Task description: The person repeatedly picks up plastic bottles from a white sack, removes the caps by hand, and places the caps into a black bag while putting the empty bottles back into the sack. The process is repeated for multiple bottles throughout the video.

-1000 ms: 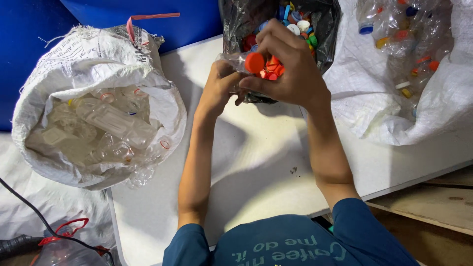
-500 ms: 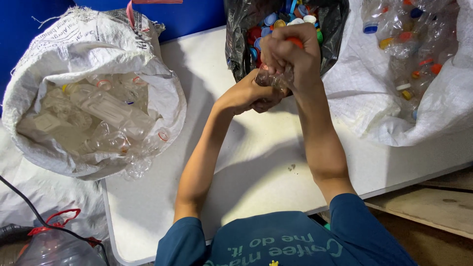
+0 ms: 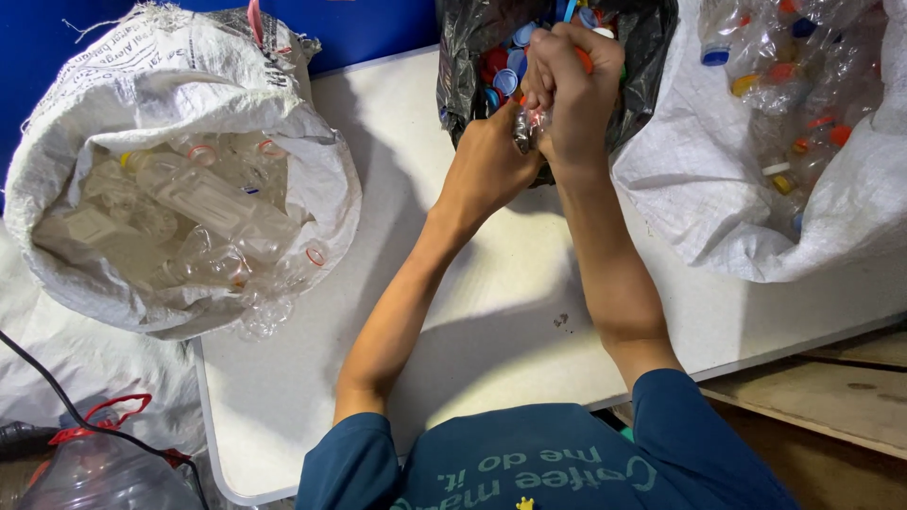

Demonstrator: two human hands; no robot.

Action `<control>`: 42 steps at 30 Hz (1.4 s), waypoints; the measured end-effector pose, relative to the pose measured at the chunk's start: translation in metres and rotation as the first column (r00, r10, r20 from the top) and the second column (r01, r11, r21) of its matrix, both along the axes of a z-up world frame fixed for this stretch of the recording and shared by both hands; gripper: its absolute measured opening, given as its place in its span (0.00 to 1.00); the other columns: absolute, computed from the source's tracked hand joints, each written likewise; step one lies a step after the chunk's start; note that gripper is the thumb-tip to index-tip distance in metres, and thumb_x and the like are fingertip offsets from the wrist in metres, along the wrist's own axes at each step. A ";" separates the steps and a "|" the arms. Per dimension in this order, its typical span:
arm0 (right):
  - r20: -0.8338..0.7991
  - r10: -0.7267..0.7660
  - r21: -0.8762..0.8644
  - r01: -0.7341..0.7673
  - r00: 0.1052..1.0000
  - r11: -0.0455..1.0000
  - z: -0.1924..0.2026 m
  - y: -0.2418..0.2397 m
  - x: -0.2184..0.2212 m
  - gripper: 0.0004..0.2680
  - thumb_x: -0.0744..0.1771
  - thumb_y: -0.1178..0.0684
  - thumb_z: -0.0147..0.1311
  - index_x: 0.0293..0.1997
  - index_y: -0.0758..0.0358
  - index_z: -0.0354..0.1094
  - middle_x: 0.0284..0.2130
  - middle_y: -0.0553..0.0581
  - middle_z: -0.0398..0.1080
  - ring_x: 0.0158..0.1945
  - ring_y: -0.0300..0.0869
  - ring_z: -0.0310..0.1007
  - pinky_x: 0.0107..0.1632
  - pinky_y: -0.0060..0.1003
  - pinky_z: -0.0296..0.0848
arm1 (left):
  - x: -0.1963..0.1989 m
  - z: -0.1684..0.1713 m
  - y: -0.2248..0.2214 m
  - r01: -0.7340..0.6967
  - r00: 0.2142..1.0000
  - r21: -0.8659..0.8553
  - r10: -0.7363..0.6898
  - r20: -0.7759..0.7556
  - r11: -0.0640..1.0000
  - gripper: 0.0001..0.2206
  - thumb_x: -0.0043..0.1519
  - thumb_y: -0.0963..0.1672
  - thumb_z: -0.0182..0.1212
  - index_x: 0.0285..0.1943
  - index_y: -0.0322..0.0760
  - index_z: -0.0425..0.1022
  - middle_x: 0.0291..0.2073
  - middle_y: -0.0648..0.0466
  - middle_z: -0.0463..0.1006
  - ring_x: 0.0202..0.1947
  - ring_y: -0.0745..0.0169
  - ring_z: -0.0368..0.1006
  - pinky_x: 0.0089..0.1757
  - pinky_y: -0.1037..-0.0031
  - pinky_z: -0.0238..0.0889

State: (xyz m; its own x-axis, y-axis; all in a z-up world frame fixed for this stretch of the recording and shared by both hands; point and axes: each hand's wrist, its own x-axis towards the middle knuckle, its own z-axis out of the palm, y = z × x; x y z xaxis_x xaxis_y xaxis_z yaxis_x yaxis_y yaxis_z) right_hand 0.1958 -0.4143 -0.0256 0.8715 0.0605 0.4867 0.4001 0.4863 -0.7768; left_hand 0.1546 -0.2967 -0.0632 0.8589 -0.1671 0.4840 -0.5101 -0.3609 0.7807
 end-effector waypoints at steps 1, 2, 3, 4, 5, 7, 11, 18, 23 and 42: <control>-0.004 -0.002 -0.001 0.002 1.000 1.000 -0.003 0.002 0.000 0.15 0.71 0.61 0.52 0.23 0.63 0.53 0.18 0.51 0.55 0.18 0.33 0.53 0.25 0.30 0.55 | -0.001 0.000 -0.001 0.002 1.000 -0.001 -0.002 -0.004 1.000 0.14 0.56 0.43 0.67 0.44 0.23 0.73 0.31 0.33 0.79 0.34 0.35 0.78 0.34 0.59 0.71; -0.004 -0.075 -0.007 0.075 0.997 0.997 -0.006 0.005 0.001 0.15 0.71 0.61 0.53 0.23 0.63 0.54 0.18 0.50 0.55 0.18 0.33 0.54 0.24 0.31 0.55 | 0.000 0.001 -0.002 -0.073 0.997 0.020 0.073 -0.021 0.997 0.14 0.57 0.43 0.66 0.43 0.23 0.73 0.29 0.32 0.78 0.34 0.33 0.78 0.34 0.57 0.70; -0.005 -0.148 -0.012 0.148 0.989 0.989 -0.008 0.008 0.002 0.14 0.70 0.61 0.54 0.23 0.64 0.55 0.17 0.49 0.56 0.18 0.33 0.54 0.24 0.31 0.55 | 0.000 0.001 -0.003 -0.146 0.988 0.042 0.147 -0.038 0.988 0.13 0.57 0.43 0.66 0.42 0.23 0.73 0.28 0.31 0.78 0.33 0.32 0.77 0.35 0.55 0.70; -0.005 -0.147 -0.012 0.147 0.989 0.989 -0.008 0.009 0.002 0.14 0.70 0.61 0.54 0.23 0.64 0.55 0.17 0.49 0.56 0.18 0.33 0.54 0.24 0.31 0.55 | 0.000 0.001 -0.002 -0.146 0.988 0.042 0.148 -0.038 0.988 0.13 0.57 0.43 0.66 0.42 0.23 0.73 0.28 0.31 0.78 0.33 0.32 0.77 0.35 0.55 0.70; 0.000 -0.210 -0.061 0.210 0.978 0.976 -0.008 0.010 0.002 0.14 0.70 0.60 0.55 0.23 0.64 0.56 0.16 0.49 0.57 0.17 0.32 0.55 0.23 0.31 0.54 | 0.001 0.000 -0.002 -0.155 0.988 0.058 0.154 0.018 0.986 0.14 0.56 0.43 0.67 0.41 0.23 0.72 0.26 0.31 0.77 0.31 0.31 0.77 0.34 0.55 0.70; 0.006 -0.273 -0.112 0.272 0.962 0.956 -0.001 0.008 0.000 0.14 0.70 0.59 0.57 0.23 0.64 0.57 0.15 0.48 0.58 0.17 0.32 0.56 0.22 0.31 0.54 | 0.002 -0.004 0.000 -0.163 0.985 0.072 0.158 0.070 0.984 0.15 0.54 0.43 0.69 0.40 0.22 0.71 0.25 0.32 0.76 0.29 0.31 0.76 0.32 0.55 0.69; 0.043 0.063 -0.334 -0.045 0.997 0.941 0.003 -0.024 0.012 0.11 0.71 0.54 0.56 0.30 0.68 0.64 0.23 0.53 0.66 0.25 0.36 0.64 0.29 0.31 0.60 | 0.001 0.004 0.015 0.109 0.919 -0.176 -0.166 -0.356 0.978 0.08 0.60 0.42 0.63 0.39 0.28 0.73 0.20 0.47 0.74 0.18 0.58 0.71 0.24 0.69 0.63; 0.100 0.860 0.005 -0.865 0.500 0.502 0.003 -0.013 0.014 0.15 0.72 0.48 0.51 0.27 0.66 0.58 0.25 0.60 0.65 0.28 0.45 0.69 0.38 0.40 0.73 | 0.013 -0.054 0.027 0.205 -0.077 -0.935 -0.947 -0.312 0.291 0.08 0.61 0.41 0.61 0.32 0.36 0.66 0.19 0.56 0.62 0.14 0.75 0.49 0.15 0.81 0.36; -0.005 0.763 0.134 -0.756 0.646 0.641 0.036 -0.012 -0.031 0.19 0.72 0.54 0.49 0.19 0.58 0.48 0.09 0.51 0.54 0.10 0.34 0.52 0.18 0.31 0.57 | 0.001 -0.018 0.025 0.421 -0.038 -0.812 -0.886 -0.462 0.405 0.11 0.62 0.41 0.65 0.34 0.33 0.65 0.18 0.57 0.64 0.16 0.73 0.54 0.18 0.80 0.43; -0.018 -0.039 0.070 0.040 0.999 0.997 -0.004 0.015 0.002 0.17 0.74 0.56 0.51 0.24 0.63 0.54 0.16 0.52 0.57 0.16 0.36 0.55 0.23 0.34 0.58 | 0.013 -0.015 0.002 -0.324 0.909 0.001 0.311 0.280 0.946 0.11 0.52 0.42 0.69 0.39 0.31 0.76 0.22 0.39 0.76 0.24 0.40 0.75 0.28 0.60 0.68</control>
